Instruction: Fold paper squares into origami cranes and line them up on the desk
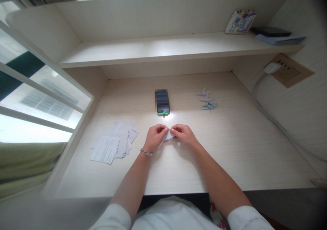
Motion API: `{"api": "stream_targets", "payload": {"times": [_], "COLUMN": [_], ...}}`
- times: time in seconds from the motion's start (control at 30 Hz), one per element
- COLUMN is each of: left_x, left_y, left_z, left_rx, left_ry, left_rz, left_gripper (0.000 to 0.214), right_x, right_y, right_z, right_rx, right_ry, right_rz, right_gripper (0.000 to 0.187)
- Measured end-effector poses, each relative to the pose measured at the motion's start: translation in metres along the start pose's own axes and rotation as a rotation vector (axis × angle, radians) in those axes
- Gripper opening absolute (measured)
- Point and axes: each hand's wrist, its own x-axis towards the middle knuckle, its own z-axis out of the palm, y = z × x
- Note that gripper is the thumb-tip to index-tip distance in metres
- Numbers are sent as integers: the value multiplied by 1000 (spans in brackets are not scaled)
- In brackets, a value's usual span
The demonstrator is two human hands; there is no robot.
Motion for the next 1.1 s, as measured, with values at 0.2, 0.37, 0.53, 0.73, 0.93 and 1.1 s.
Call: {"api": "stream_targets", "payload": {"times": [0.2,0.37,0.53,0.73,0.93,1.1], "left_x": [-3,-2,4,7,5,1], "left_y": [1,-1,-3,-8,-4,2], "left_z": [0,2,-14,-26,-12,-13], "left_rx": [126,128,17,-138,-165,-37], "left_ry": [-50,-29,90,259,166,-32], "left_rz": [54,45,0,-24,-52,-60], "left_gripper": [25,23,22,26,24,19], "right_x": [-3,-3,-2,0,2,4], "right_y": [-5,-10,-5,-2,-4,2], "right_z": [0,-2,-15,-21,-6,-8], "right_rx": [-261,-366,-317,-76,48,38], "right_ry": [17,36,-30,58,43,84], "right_rz": [-86,-69,12,41,-25,-35], "right_gripper": [18,15,14,13,23,21]}}
